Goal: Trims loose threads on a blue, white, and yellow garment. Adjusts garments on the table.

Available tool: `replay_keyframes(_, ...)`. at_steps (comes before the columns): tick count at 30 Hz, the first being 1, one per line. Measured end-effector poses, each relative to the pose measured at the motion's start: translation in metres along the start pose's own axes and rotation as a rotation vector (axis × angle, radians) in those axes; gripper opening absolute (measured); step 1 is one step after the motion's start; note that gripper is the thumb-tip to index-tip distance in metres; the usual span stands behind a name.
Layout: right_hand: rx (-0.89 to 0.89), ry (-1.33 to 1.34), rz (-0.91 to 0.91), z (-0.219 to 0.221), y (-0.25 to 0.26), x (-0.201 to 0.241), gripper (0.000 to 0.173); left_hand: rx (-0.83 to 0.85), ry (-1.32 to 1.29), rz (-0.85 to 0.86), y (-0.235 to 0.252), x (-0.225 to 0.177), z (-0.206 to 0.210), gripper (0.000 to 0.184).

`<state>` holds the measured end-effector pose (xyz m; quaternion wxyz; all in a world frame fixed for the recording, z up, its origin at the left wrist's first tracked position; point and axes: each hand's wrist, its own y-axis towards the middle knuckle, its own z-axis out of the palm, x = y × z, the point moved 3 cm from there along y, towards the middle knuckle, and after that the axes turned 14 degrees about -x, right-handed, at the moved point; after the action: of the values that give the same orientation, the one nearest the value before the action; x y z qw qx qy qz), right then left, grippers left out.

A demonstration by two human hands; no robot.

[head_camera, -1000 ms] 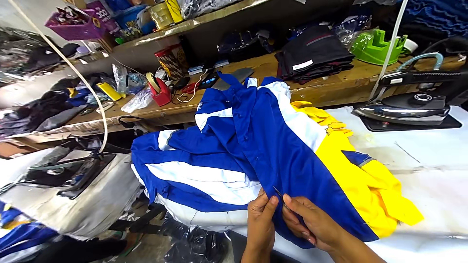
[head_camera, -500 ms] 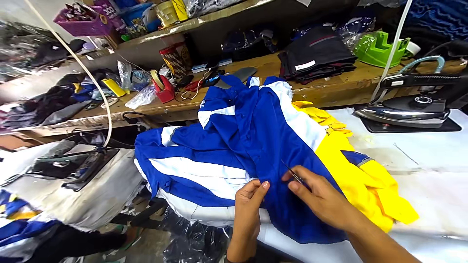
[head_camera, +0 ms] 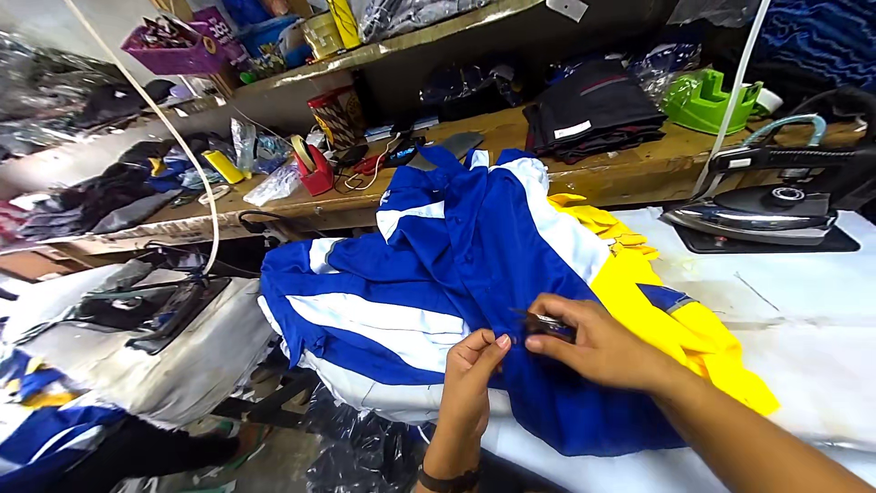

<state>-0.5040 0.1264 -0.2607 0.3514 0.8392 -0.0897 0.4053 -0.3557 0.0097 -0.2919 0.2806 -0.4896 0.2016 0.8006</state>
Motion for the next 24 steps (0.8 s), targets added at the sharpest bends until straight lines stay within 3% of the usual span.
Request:
replay_keyframes(2, -0.03, -0.308, -0.214, -0.021, 0.002, 0.017, 0.056, 0.005, 0.068, 0.069, -0.001, -0.008, 0.002, 0.017)
replay_keyframes(5, -0.045, -0.6, -0.518, -0.044, 0.009, 0.042, 0.051, 0.014, 0.116, 0.118, -0.004, -0.014, 0.007, 0.016)
replay_keyframes(8, 0.04, -0.743, -0.691, -0.052, 0.017, 0.062, 0.044, 0.045, 0.148, 0.164, -0.004, -0.014, 0.012, 0.016)
replay_keyframes(24, 0.235, -0.85, -0.802, -0.046, 0.038, 0.079, 0.042, 0.04, 0.263, 0.303, -0.003, -0.013, 0.014, 0.013)
